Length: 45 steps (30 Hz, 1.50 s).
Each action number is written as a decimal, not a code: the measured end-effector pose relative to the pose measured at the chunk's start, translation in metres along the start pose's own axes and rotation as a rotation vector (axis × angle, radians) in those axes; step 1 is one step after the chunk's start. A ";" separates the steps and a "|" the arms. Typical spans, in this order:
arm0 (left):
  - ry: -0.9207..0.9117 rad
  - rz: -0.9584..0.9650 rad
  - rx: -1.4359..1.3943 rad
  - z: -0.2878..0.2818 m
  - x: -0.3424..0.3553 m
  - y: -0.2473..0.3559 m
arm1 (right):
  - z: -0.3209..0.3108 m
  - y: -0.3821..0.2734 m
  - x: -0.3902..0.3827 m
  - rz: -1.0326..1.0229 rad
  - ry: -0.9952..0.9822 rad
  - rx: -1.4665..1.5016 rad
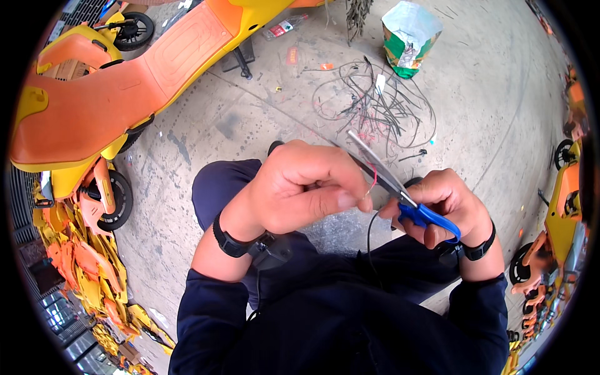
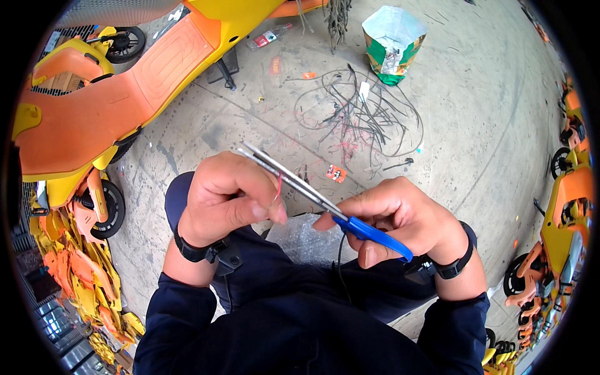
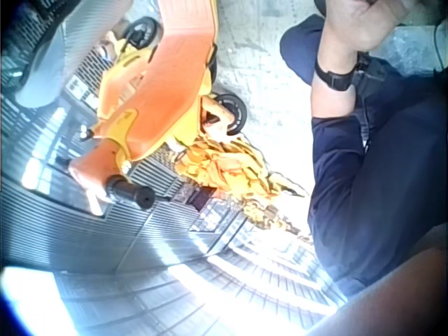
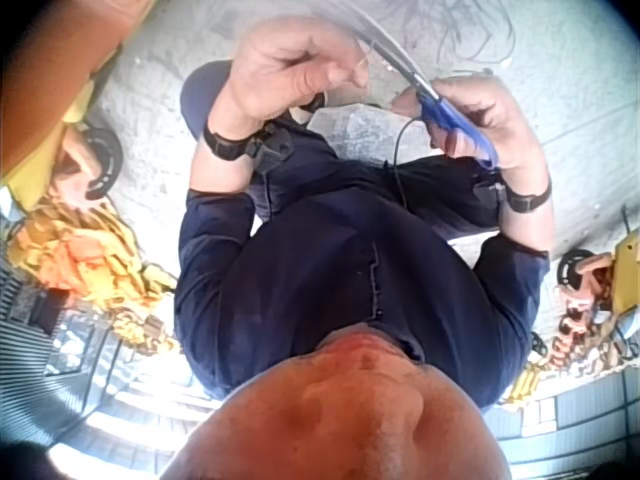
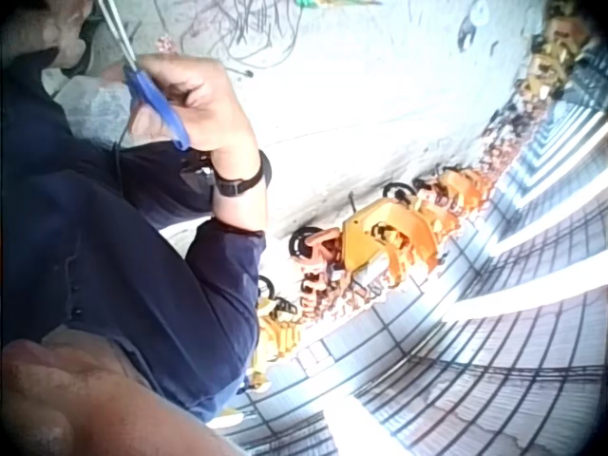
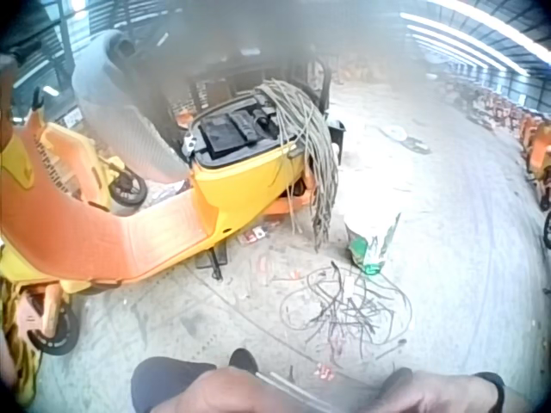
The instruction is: The person strips insulation from the ends of several thin electrical wires using blue scissors and then twists the exposed metal filaments together by hand.
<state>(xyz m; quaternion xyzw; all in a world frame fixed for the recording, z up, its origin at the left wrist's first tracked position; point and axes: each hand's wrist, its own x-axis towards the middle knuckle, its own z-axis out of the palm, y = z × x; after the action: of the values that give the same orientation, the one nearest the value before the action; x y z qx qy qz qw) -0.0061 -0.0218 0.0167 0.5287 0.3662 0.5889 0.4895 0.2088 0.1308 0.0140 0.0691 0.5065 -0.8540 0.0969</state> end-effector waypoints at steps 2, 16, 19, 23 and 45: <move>0.134 -0.042 -0.053 0.009 0.001 -0.001 | 0.000 0.002 0.001 -0.032 0.039 -0.053; 0.134 -0.097 0.034 0.001 0.002 -0.010 | 0.003 -0.003 0.014 -0.503 0.354 -1.079; 0.130 -0.163 0.152 0.000 0.002 -0.009 | 0.002 -0.005 0.013 -0.488 0.382 -1.160; 0.087 -0.065 0.403 0.001 0.005 -0.014 | 0.001 -0.003 0.015 -0.520 0.425 -1.247; 0.117 0.073 0.619 0.002 0.009 -0.016 | 0.007 -0.006 0.012 -0.492 0.434 -1.338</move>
<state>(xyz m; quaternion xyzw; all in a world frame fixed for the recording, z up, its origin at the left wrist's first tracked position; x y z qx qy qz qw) -0.0012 -0.0090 0.0044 0.6305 0.5364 0.4961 0.2620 0.1960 0.1269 0.0200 0.0470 0.9268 -0.3274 -0.1779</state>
